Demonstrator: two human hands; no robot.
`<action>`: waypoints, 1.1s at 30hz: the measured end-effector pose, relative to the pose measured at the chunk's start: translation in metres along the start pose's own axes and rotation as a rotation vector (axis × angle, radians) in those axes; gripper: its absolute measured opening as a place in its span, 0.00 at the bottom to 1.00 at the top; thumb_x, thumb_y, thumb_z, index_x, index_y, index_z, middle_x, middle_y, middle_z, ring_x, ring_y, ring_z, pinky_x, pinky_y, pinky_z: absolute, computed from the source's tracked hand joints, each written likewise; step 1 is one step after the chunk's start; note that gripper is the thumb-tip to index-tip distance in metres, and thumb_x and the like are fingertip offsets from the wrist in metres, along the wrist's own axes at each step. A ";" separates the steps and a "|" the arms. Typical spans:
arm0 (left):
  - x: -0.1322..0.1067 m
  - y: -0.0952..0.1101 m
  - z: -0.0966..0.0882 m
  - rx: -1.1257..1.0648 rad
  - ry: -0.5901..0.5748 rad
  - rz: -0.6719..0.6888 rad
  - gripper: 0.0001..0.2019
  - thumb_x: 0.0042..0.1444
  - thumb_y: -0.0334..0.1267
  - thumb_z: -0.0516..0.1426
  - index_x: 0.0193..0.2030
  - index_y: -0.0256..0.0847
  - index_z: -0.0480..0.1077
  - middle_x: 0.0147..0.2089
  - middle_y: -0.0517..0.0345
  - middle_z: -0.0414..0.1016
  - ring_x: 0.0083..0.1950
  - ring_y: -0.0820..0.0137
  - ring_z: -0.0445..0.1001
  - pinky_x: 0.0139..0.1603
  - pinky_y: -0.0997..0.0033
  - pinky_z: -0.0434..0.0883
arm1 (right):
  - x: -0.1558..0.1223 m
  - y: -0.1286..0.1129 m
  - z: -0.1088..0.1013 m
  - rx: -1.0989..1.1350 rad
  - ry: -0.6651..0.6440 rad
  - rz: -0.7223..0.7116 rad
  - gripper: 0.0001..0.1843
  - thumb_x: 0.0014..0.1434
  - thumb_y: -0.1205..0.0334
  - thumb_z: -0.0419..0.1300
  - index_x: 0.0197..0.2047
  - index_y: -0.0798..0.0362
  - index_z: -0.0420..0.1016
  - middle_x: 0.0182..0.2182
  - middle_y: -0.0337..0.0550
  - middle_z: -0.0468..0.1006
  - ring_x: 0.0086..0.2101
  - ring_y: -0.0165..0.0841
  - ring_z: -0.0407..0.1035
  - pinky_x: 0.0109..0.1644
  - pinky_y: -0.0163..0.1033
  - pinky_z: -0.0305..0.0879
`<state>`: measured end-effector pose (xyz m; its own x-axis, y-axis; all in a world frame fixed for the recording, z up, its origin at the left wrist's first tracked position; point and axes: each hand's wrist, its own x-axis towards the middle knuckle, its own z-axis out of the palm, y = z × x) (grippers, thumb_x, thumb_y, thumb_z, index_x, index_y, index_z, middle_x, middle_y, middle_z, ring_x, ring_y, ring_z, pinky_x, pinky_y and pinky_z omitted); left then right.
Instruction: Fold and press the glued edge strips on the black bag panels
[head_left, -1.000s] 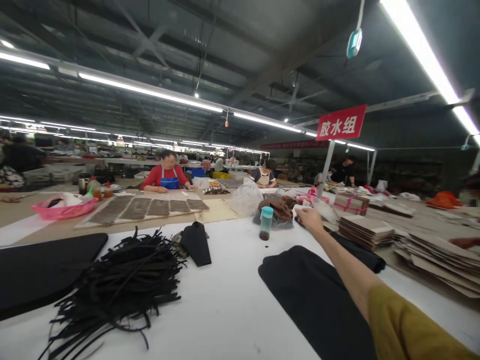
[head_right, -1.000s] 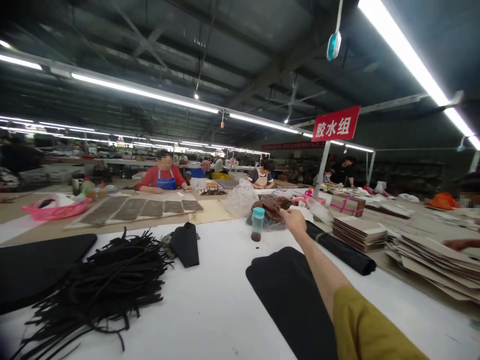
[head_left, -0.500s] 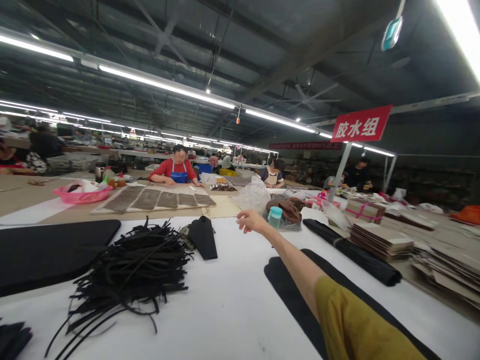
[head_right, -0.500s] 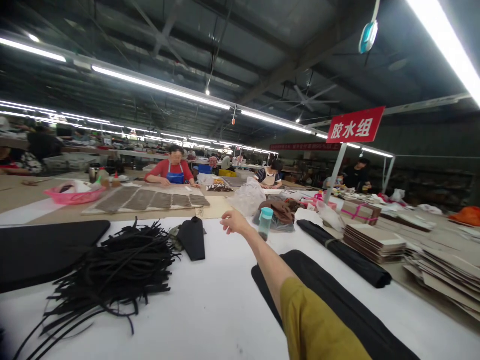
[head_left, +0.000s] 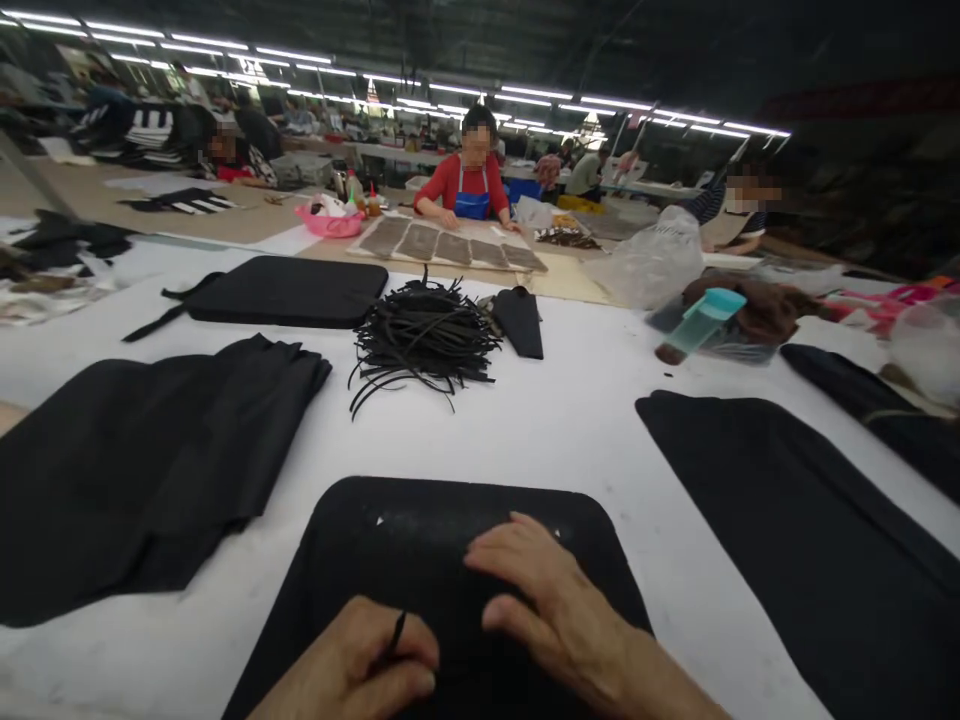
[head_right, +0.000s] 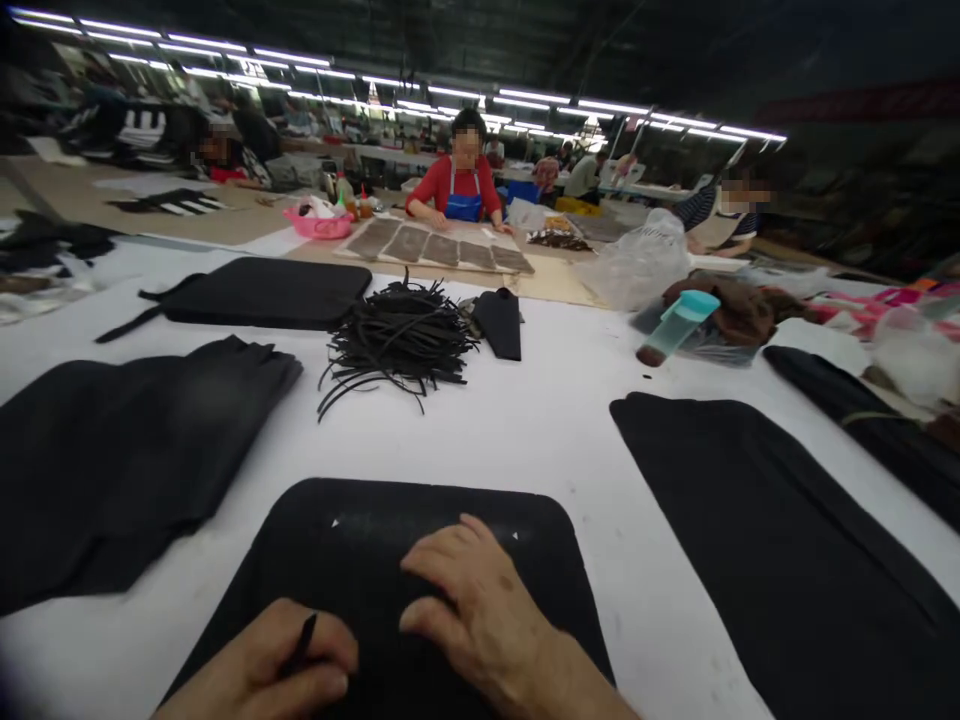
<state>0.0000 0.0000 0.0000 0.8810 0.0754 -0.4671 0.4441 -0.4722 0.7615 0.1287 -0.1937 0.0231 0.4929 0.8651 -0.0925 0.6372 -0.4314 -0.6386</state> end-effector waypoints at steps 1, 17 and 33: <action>0.000 0.006 -0.001 0.015 -0.052 0.019 0.07 0.49 0.41 0.55 0.31 0.47 0.74 0.30 0.65 0.74 0.35 0.68 0.70 0.37 0.75 0.66 | -0.010 0.000 0.008 0.097 -0.059 0.040 0.21 0.59 0.45 0.51 0.53 0.43 0.67 0.51 0.41 0.71 0.52 0.37 0.61 0.59 0.43 0.51; 0.014 -0.018 -0.020 0.051 0.052 0.023 0.09 0.54 0.41 0.49 0.28 0.41 0.66 0.28 0.64 0.67 0.33 0.70 0.66 0.35 0.74 0.61 | -0.062 0.061 0.032 0.080 0.131 0.375 0.12 0.61 0.55 0.47 0.35 0.46 0.71 0.34 0.38 0.73 0.36 0.33 0.67 0.42 0.35 0.61; 0.030 -0.050 -0.051 -0.121 0.276 -0.098 0.08 0.47 0.41 0.53 0.25 0.39 0.66 0.21 0.66 0.60 0.26 0.73 0.58 0.28 0.73 0.55 | -0.039 0.119 0.030 0.379 0.137 0.653 0.20 0.53 0.43 0.51 0.23 0.51 0.66 0.18 0.35 0.62 0.21 0.30 0.58 0.26 0.35 0.54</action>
<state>0.0129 0.0701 -0.0291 0.8365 0.3589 -0.4140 0.5309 -0.3445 0.7742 0.1674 -0.2707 -0.0721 0.7845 0.4146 -0.4612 -0.0429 -0.7056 -0.7073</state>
